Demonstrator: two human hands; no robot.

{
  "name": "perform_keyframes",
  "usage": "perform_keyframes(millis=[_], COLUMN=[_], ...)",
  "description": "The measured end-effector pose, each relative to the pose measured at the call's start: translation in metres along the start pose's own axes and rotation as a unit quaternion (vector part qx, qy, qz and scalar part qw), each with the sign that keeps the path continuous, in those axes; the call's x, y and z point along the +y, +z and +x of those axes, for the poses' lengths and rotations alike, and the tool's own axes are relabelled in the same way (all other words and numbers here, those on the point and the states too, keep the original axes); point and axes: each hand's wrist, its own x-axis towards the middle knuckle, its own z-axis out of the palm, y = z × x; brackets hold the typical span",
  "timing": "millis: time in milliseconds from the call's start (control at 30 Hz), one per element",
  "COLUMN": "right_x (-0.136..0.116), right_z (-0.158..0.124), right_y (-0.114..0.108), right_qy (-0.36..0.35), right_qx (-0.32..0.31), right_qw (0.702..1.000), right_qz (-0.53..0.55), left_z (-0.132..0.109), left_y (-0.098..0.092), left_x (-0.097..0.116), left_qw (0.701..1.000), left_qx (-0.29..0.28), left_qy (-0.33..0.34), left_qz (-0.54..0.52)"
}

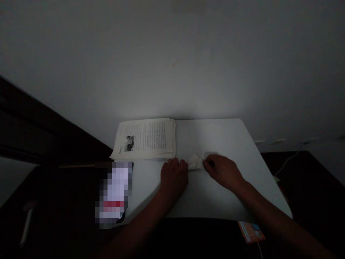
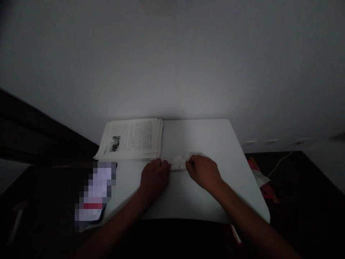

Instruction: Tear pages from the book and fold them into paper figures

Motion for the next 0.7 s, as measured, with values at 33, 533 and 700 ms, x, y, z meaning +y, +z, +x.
perform_keyframes(millis=[33, 533, 700], right_x=[0.0, -0.002, -0.005], right_z=[0.0, -0.003, -0.003], right_y=[0.0, 0.005, 0.014], right_qy=[0.0, -0.023, -0.063], right_qx=[0.001, 0.037, 0.088], right_qw=[1.0, 0.999, 0.994], right_qz=[-0.001, -0.014, -0.031], left_z=[0.0, -0.001, -0.001], left_y=[0.0, 0.005, 0.005], left_x=[0.0, -0.001, -0.001], left_qw=[1.0, 0.999, 0.999], left_qx=[-0.001, -0.003, -0.005], left_qy=[0.0, 0.024, 0.023], left_qz=[0.001, 0.023, 0.022])
